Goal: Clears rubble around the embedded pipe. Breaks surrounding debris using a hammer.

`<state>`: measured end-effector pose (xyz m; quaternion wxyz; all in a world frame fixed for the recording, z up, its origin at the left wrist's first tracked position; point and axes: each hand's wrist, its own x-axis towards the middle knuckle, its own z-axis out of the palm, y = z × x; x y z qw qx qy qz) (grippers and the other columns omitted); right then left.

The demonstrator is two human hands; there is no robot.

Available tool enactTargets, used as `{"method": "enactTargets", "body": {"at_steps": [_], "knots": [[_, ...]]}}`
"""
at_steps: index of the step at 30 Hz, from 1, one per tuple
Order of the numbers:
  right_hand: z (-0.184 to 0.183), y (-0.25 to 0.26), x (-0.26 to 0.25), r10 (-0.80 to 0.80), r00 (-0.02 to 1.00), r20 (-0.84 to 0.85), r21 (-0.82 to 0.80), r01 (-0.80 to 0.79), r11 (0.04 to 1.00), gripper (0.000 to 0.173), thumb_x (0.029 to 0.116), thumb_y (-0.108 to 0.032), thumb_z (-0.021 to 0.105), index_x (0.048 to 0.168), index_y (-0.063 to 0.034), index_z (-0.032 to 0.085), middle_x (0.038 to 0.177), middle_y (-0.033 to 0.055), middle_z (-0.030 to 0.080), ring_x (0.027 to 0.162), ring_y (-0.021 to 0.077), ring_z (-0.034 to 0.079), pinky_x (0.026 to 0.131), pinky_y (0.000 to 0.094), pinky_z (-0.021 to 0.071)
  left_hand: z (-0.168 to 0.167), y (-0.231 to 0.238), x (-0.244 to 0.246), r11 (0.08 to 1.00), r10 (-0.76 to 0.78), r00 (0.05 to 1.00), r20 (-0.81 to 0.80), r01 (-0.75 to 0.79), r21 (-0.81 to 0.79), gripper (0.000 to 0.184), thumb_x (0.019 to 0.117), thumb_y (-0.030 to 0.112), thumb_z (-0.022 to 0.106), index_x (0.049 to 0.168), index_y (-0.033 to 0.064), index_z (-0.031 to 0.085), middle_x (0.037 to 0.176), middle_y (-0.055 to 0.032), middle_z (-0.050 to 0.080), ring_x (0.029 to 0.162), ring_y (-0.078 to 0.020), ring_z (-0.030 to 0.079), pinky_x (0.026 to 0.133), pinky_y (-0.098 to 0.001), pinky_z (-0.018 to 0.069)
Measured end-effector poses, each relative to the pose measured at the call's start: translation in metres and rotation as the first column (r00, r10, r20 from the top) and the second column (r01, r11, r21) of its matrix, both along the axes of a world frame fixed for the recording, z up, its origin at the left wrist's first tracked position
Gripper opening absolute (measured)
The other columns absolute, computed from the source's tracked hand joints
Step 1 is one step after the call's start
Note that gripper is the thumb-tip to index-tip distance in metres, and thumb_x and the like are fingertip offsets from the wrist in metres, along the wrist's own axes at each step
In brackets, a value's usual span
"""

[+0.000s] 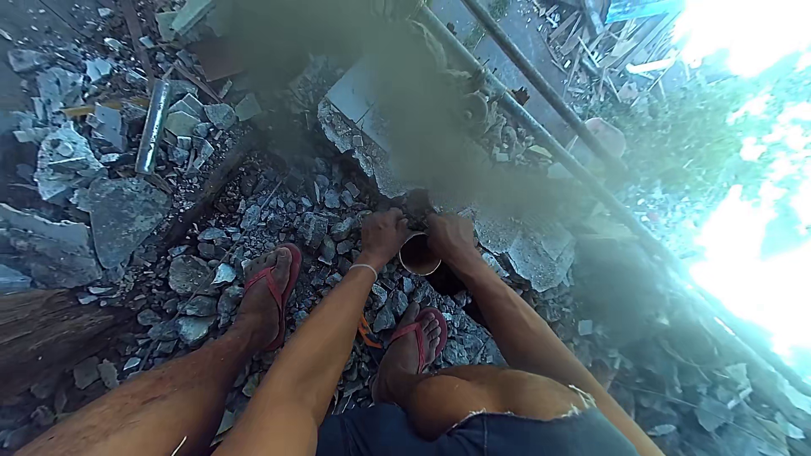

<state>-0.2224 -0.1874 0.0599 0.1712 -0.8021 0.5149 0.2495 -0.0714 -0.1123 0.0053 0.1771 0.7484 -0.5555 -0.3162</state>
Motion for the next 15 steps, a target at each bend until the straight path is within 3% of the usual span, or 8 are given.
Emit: {"method": "enactTargets", "body": {"at_steps": [4, 8, 11, 15], "knots": [[0.001, 0.01, -0.001, -0.011, 0.999, -0.052, 0.033, 0.012, 0.999, 0.024, 0.094, -0.022, 0.066, 0.113, -0.0099, 0.071, 0.112, 0.015, 0.072, 0.107, 0.0393, 0.068, 0.079, 0.0604, 0.0548, 0.003, 0.012, 0.009, 0.97, 0.217, 0.976, -0.013, -0.214, 0.113, 0.035, 0.1075, 0.038, 0.049, 0.114, 0.0115, 0.071, 0.093, -0.012, 0.074, 0.089, -0.0309, 0.072, 0.081, -0.0558, 0.0577], [0.015, 0.012, -0.009, -0.086, 0.995, -0.048, 0.149, 0.092, 0.985, 0.035, 0.0973, -0.041, 0.065, 0.11, -0.0082, 0.072, 0.113, 0.0162, 0.072, 0.108, 0.0396, 0.068, 0.084, 0.0633, 0.0536, 0.014, 0.007, 0.026, 0.931, 0.336, 0.935, -0.115, -0.311, 0.19, 0.045, 0.1114, 0.041, 0.039, 0.124, 0.0072, 0.067, 0.1, -0.0183, 0.073, 0.093, -0.0365, 0.071, 0.084, -0.0599, 0.0563], [0.022, 0.026, -0.034, -0.12, 0.982, 0.144, 0.101, 0.106, 0.989, 0.044, 0.0996, -0.05, 0.059, 0.109, -0.009, 0.072, 0.109, 0.0149, 0.072, 0.102, 0.0372, 0.07, 0.081, 0.0616, 0.0551, 0.021, 0.001, 0.041, 0.871, 0.491, 0.843, -0.221, -0.467, 0.154, 0.054, 0.1124, 0.045, 0.029, 0.119, 0.0051, 0.065, 0.095, -0.0194, 0.068, 0.087, -0.036, 0.068, 0.077, -0.0592, 0.055], [0.01, 0.065, -0.058, -0.058, 0.923, 0.382, -0.041, 0.079, 0.996, 0.042, 0.1018, -0.049, 0.055, 0.104, -0.0097, 0.071, 0.101, 0.0126, 0.072, 0.087, 0.0329, 0.072, 0.07, 0.0543, 0.0588, 0.034, -0.006, 0.066, 0.796, 0.605, 0.768, -0.212, -0.584, 0.157, 0.056, 0.1122, 0.047, 0.025, 0.124, 0.0053, 0.06, 0.102, -0.0227, 0.067, 0.093, -0.0397, 0.067, 0.079, -0.0613, 0.0533]]}}
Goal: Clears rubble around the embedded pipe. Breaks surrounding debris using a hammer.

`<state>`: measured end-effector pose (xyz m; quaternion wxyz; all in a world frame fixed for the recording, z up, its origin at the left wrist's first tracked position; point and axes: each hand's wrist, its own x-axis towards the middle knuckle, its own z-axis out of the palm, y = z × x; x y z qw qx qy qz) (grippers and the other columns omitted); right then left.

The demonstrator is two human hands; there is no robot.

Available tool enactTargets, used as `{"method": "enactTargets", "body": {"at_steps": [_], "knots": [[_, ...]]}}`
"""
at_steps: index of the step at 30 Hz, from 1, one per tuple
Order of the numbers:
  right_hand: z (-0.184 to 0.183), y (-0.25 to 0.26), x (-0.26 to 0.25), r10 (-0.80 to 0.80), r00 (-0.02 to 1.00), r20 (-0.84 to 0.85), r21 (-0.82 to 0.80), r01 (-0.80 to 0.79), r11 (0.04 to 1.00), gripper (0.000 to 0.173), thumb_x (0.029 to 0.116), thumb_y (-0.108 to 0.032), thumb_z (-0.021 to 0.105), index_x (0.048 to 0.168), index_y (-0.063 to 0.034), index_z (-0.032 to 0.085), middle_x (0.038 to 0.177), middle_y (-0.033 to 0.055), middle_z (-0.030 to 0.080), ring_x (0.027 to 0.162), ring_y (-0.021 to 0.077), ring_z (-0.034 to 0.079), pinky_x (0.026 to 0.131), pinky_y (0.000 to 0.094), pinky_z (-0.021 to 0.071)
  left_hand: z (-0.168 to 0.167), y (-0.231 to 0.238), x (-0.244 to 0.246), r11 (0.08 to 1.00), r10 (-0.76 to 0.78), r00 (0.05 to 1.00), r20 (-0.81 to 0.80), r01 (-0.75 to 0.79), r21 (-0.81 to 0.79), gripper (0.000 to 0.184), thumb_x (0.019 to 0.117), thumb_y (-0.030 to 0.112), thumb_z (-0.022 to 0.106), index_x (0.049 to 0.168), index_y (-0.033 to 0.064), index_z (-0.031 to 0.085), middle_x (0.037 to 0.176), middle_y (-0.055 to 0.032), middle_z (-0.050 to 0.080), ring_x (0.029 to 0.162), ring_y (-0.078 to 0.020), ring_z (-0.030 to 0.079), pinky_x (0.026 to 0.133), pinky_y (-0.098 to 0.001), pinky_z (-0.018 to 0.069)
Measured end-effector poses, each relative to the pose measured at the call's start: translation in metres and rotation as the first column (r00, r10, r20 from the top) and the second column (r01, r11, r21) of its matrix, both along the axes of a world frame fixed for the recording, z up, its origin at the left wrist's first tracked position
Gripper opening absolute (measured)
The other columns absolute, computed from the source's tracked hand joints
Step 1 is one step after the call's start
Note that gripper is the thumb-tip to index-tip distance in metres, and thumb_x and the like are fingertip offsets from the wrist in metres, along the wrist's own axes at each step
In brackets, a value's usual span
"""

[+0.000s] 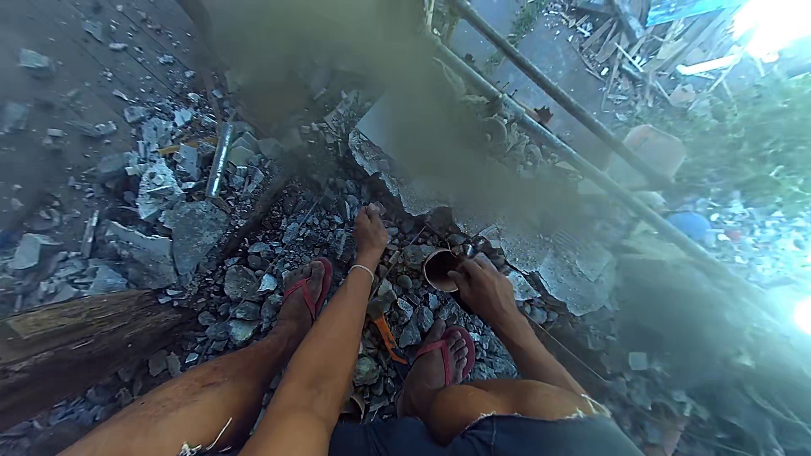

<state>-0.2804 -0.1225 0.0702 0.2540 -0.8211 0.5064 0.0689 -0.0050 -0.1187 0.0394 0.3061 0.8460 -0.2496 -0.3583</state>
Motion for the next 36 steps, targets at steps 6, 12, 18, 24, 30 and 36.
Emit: {"method": "enactTargets", "body": {"at_steps": [6, 12, 18, 24, 30, 36], "knots": [[-0.016, 0.064, -0.003, 0.132, 0.988, 0.078, 0.23, -0.146, 0.962, 0.037, 0.1015, -0.046, 0.057, 0.104, -0.0125, 0.073, 0.102, 0.0088, 0.073, 0.088, 0.0284, 0.073, 0.073, 0.054, 0.0606, 0.025, -0.042, 0.068, 0.997, 0.076, 0.994, 0.077, -0.076, -0.003, 0.049, 0.1134, 0.031, 0.029, 0.127, -0.0018, 0.062, 0.106, -0.0228, 0.069, 0.099, -0.0357, 0.068, 0.091, -0.0555, 0.054], [-0.026, 0.095, 0.007, 0.26, 0.961, 0.096, 0.397, -0.276, 0.875, 0.041, 0.1004, -0.051, 0.056, 0.105, -0.0131, 0.073, 0.106, 0.0092, 0.073, 0.095, 0.029, 0.073, 0.079, 0.0547, 0.0601, 0.15, -0.115, 0.176, 0.966, -0.259, 0.883, 0.391, 0.238, 0.102, 0.049, 0.1125, 0.034, 0.031, 0.128, -0.0042, 0.058, 0.118, -0.0267, 0.066, 0.113, -0.0402, 0.065, 0.099, -0.0612, 0.0488], [-0.025, 0.103, 0.025, 0.368, 0.92, 0.137, 0.572, -0.377, 0.729, 0.046, 0.0994, -0.053, 0.056, 0.113, -0.0115, 0.072, 0.113, 0.0127, 0.073, 0.106, 0.0335, 0.07, 0.09, 0.0602, 0.056, 0.284, -0.105, 0.212, 0.669, -0.743, 0.453, 0.492, 0.49, 0.56, 0.044, 0.1075, 0.042, 0.05, 0.108, 0.0003, 0.064, 0.101, -0.0249, 0.065, 0.098, -0.0449, 0.065, 0.083, -0.0693, 0.0497], [-0.042, 0.121, 0.052, 0.554, 0.832, 0.04, 0.668, -0.434, 0.604, 0.061, 0.0988, -0.06, 0.054, 0.134, -0.0114, 0.064, 0.131, 0.0194, 0.067, 0.124, 0.0409, 0.062, 0.1, 0.0677, 0.049, 0.334, -0.001, 0.178, 0.546, -0.827, 0.431, 0.361, 0.463, 0.699, 0.048, 0.1113, 0.044, 0.037, 0.107, 0.0061, 0.066, 0.089, -0.019, 0.067, 0.087, -0.0402, 0.068, 0.076, -0.065, 0.0518], [-0.049, 0.112, 0.047, 0.498, 0.847, 0.185, 0.681, -0.476, 0.556, 0.056, 0.0992, -0.055, 0.058, 0.129, -0.0094, 0.066, 0.123, 0.0176, 0.07, 0.117, 0.0368, 0.066, 0.102, 0.0636, 0.0501, 0.372, 0.032, 0.221, 0.632, -0.749, 0.528, 0.399, 0.391, 0.669, 0.044, 0.1136, 0.032, 0.035, 0.123, 0.0005, 0.065, 0.115, -0.0271, 0.067, 0.111, -0.0469, 0.065, 0.094, -0.0705, 0.0475], [-0.045, 0.063, 0.008, 0.288, 0.928, 0.237, 0.65, -0.372, 0.662, 0.049, 0.092, -0.059, 0.067, 0.109, -0.0131, 0.073, 0.093, 0.0088, 0.075, 0.09, 0.0274, 0.073, 0.087, 0.0597, 0.0576, 0.356, 0.024, 0.262, 0.774, -0.619, 0.543, 0.567, 0.297, 0.559, 0.052, 0.1118, 0.042, 0.037, 0.11, -0.0016, 0.064, 0.098, -0.0268, 0.066, 0.096, -0.0468, 0.066, 0.083, -0.0716, 0.0484]]}}
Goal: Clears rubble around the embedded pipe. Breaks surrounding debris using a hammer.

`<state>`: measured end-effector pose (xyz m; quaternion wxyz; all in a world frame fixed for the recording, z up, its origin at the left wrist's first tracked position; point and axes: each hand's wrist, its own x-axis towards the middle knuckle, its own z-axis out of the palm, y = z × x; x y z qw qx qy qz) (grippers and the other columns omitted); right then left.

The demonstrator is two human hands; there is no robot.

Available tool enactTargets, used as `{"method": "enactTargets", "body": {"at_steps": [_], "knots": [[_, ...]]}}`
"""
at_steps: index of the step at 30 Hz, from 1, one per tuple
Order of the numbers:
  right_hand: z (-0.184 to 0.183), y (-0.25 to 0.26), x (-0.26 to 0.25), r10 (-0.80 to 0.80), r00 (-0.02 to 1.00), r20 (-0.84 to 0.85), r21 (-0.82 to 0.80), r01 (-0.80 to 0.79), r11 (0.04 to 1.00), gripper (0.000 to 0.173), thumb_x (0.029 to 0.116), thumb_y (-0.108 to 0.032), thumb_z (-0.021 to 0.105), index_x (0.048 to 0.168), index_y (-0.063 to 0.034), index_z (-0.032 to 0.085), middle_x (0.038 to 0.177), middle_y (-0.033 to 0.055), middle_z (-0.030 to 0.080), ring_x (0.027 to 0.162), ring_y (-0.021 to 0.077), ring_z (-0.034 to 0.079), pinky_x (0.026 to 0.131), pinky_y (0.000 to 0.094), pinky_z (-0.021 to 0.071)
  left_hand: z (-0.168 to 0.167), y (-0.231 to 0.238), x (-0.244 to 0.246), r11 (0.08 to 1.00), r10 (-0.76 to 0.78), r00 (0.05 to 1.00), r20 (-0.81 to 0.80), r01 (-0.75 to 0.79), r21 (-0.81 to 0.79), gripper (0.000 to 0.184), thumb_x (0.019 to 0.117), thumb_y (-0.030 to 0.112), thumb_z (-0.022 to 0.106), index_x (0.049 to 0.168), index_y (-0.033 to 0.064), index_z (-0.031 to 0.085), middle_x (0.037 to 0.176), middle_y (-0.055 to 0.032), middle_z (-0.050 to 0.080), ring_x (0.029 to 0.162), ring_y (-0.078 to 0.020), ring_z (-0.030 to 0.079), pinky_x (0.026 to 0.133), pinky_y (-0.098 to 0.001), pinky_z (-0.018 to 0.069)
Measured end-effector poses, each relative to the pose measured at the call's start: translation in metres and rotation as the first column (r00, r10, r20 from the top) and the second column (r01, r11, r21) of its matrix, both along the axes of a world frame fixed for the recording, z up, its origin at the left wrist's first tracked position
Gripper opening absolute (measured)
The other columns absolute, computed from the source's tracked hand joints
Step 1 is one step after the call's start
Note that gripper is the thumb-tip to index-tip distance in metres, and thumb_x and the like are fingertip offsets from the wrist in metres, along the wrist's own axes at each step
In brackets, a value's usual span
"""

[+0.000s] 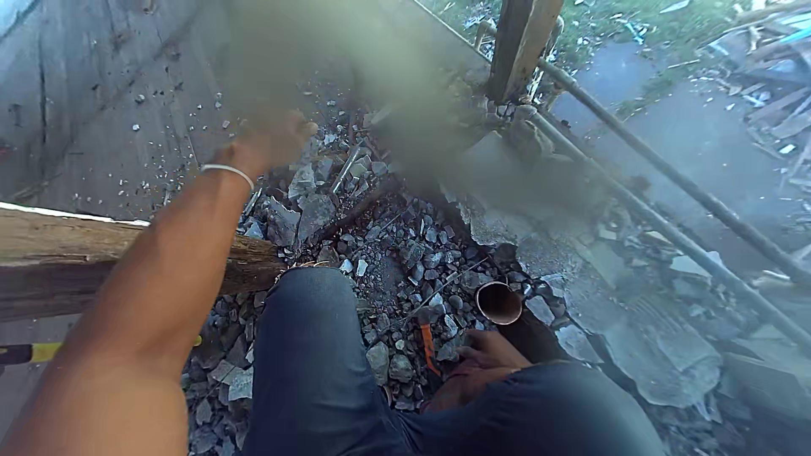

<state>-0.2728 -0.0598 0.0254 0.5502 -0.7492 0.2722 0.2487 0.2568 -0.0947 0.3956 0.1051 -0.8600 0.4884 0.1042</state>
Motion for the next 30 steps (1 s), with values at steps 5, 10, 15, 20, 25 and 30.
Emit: {"method": "enactTargets", "body": {"at_steps": [5, 10, 15, 20, 25, 30], "knots": [[-0.004, -0.022, -0.003, 0.095, 0.992, -0.077, 0.007, -0.095, 0.995, 0.051, 0.0901, -0.065, 0.065, 0.109, -0.018, 0.073, 0.091, 0.0036, 0.075, 0.088, 0.0235, 0.073, 0.086, 0.0574, 0.0582, -0.082, 0.019, 0.032, 0.991, 0.119, 0.99, -0.069, -0.114, 0.076, 0.055, 0.1126, 0.044, 0.031, 0.115, -0.0008, 0.063, 0.105, -0.0287, 0.067, 0.103, -0.0491, 0.066, 0.085, -0.0728, 0.0485], [0.039, -0.015, 0.029, 0.241, 0.96, -0.143, 0.013, -0.242, 0.97, 0.051, 0.0917, -0.062, 0.065, 0.109, -0.0152, 0.072, 0.092, 0.0078, 0.075, 0.091, 0.0297, 0.073, 0.087, 0.0625, 0.0562, -0.181, 0.033, 0.078, 0.98, 0.186, 0.972, -0.146, -0.173, 0.095, 0.057, 0.112, 0.044, 0.03, 0.13, -0.0006, 0.061, 0.124, -0.0307, 0.064, 0.118, -0.0506, 0.062, 0.096, -0.074, 0.047], [0.089, 0.0, 0.065, 0.472, 0.818, -0.33, 0.018, -0.494, 0.869, 0.053, 0.093, -0.058, 0.063, 0.114, -0.0107, 0.069, 0.098, 0.0188, 0.072, 0.096, 0.0428, 0.07, 0.079, 0.069, 0.0536, -0.253, 0.004, 0.099, 0.992, 0.121, 0.977, -0.178, -0.124, -0.011, 0.056, 0.1114, 0.044, 0.034, 0.146, 0.005, 0.053, 0.143, -0.031, 0.053, 0.131, -0.0517, 0.053, 0.101, -0.0724, 0.0441], [0.086, 0.038, 0.081, 0.35, 0.805, -0.479, 0.05, -0.373, 0.926, 0.055, 0.0938, -0.057, 0.063, 0.113, -0.0059, 0.07, 0.105, 0.0231, 0.071, 0.104, 0.0468, 0.068, 0.086, 0.0728, 0.0503, -0.323, -0.016, 0.132, 0.952, 0.189, 0.957, -0.222, -0.235, -0.199, 0.062, 0.1102, 0.047, 0.029, 0.163, 0.0137, 0.031, 0.165, -0.0294, 0.025, 0.149, -0.0529, 0.028, 0.114, -0.0742, 0.0256], [0.045, 0.097, 0.125, -0.108, 0.674, -0.731, -0.066, 0.088, 0.994, 0.068, 0.0904, -0.054, 0.066, 0.133, -0.0022, 0.06, 0.129, 0.0259, 0.065, 0.117, 0.0439, 0.065, 0.096, 0.0672, 0.0521, -0.371, -0.011, 0.134, 0.937, 0.189, 0.967, -0.168, -0.229, -0.263, 0.059, 0.1094, 0.048, 0.028, 0.164, 0.0264, 0.03, 0.169, -0.024, 0.021, 0.154, -0.05, 0.021, 0.116, -0.0751, 0.0177], [0.013, 0.151, 0.138, -0.408, 0.524, -0.748, -0.364, 0.191, 0.912, 0.063, 0.095, -0.048, 0.065, 0.139, -0.0039, 0.056, 0.141, 0.027, 0.055, 0.117, 0.0458, 0.064, 0.088, 0.0621, 0.0577, -0.375, -0.011, 0.141, 0.952, 0.178, 0.971, -0.16, -0.211, -0.22, 0.057, 0.1098, 0.048, 0.025, 0.163, 0.0286, 0.031, 0.171, -0.0205, 0.017, 0.155, -0.0468, 0.019, 0.117, -0.0747, 0.0171]]}}
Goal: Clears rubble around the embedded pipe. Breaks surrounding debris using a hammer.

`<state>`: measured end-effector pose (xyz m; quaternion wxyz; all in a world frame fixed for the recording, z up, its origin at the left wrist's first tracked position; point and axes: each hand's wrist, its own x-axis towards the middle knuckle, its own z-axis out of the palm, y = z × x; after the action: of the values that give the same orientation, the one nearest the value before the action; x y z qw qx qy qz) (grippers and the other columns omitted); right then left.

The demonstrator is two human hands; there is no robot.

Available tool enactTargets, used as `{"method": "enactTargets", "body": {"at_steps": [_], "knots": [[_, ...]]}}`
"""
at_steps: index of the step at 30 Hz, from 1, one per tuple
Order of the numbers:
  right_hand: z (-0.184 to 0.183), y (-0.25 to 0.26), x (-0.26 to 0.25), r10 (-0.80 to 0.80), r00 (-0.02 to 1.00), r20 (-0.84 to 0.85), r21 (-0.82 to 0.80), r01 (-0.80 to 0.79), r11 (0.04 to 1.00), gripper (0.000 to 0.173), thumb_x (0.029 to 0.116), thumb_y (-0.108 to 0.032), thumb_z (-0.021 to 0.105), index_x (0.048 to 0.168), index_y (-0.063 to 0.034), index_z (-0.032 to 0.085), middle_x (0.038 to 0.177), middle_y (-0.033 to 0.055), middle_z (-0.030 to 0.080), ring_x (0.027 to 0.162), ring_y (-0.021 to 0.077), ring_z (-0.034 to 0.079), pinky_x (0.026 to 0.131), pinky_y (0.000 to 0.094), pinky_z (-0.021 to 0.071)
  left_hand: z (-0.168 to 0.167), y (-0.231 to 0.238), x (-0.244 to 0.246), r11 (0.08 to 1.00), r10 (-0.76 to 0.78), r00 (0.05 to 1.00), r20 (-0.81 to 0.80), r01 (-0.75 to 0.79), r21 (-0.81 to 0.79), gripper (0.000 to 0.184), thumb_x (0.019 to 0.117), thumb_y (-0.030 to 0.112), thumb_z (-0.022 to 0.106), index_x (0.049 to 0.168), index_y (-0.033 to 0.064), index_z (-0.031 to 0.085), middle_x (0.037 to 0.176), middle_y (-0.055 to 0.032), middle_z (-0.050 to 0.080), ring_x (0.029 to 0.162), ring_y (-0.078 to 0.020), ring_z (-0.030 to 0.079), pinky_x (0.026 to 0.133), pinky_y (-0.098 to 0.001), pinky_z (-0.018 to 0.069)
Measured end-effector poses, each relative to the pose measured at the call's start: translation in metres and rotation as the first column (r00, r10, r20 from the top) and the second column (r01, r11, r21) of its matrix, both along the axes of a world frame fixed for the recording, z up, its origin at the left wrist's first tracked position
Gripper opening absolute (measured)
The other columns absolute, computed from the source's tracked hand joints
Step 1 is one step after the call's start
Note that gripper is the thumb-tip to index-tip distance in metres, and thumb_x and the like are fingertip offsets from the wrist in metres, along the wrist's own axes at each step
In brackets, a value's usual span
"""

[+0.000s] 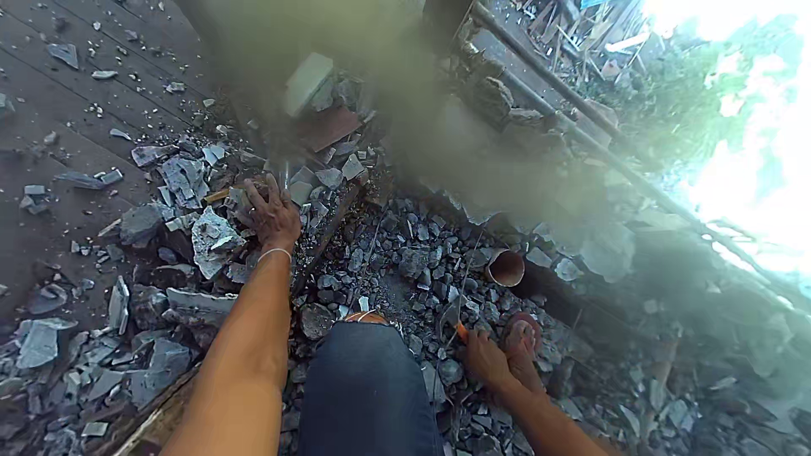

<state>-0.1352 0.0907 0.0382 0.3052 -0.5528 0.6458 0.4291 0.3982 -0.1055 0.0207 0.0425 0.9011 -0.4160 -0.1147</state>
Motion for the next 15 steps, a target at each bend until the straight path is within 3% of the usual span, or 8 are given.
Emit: {"method": "enactTargets", "body": {"at_steps": [3, 8, 11, 15], "knots": [[-0.001, 0.001, 0.001, 0.04, 0.999, -0.02, -0.016, -0.041, 0.999, 0.052, 0.1011, -0.042, 0.057, 0.136, -0.0027, 0.058, 0.139, 0.0252, 0.057, 0.121, 0.0442, 0.063, 0.089, 0.0607, 0.0576, -0.001, 0.0, 0.001, 1.0, -0.007, 1.0, -0.009, 0.007, -0.004, 0.057, 0.1098, 0.049, 0.027, 0.162, 0.0269, 0.034, 0.17, -0.0216, 0.017, 0.155, -0.0476, 0.019, 0.116, -0.0753, 0.0165], [0.018, 0.007, 0.012, -0.062, 0.998, -0.002, -0.059, 0.062, 0.996, 0.053, 0.1028, -0.036, 0.051, 0.141, 0.0003, 0.052, 0.145, 0.0271, 0.051, 0.114, 0.0421, 0.067, 0.091, 0.0571, 0.0587, -0.007, 0.006, 0.005, 0.999, -0.021, 0.999, -0.043, 0.019, -0.04, 0.057, 0.1103, 0.048, 0.027, 0.162, 0.0257, 0.034, 0.171, -0.0207, 0.014, 0.155, -0.0489, 0.018, 0.114, -0.0781, 0.0156], [0.042, 0.016, 0.016, -0.152, 0.988, 0.023, -0.149, 0.153, 0.977, 0.051, 0.1016, -0.036, 0.054, 0.138, 0.0002, 0.055, 0.142, 0.0262, 0.053, 0.119, 0.0401, 0.065, 0.095, 0.0551, 0.0571, -0.001, 0.003, 0.001, 1.0, -0.004, 0.997, -0.074, 0.003, -0.011, 0.057, 0.1103, 0.048, 0.029, 0.163, 0.0269, 0.032, 0.172, -0.021, 0.012, 0.155, -0.0499, 0.015, 0.114, -0.0795, 0.0155], [0.059, 0.01, 0.021, -0.37, 0.929, -0.006, -0.102, 0.367, 0.925, 0.05, 0.1061, -0.041, 0.046, 0.136, -0.0017, 0.055, 0.121, 0.0225, 0.069, 0.11, 0.0376, 0.07, 0.093, 0.0582, 0.056, 0.002, 0.0, 0.004, 0.999, 0.037, 0.997, -0.066, -0.037, 0.01, 0.056, 0.1098, 0.051, 0.029, 0.163, 0.0331, 0.03, 0.172, -0.0183, 0.013, 0.156, -0.0482, 0.013, 0.114, -0.0779, 0.0164]]}}
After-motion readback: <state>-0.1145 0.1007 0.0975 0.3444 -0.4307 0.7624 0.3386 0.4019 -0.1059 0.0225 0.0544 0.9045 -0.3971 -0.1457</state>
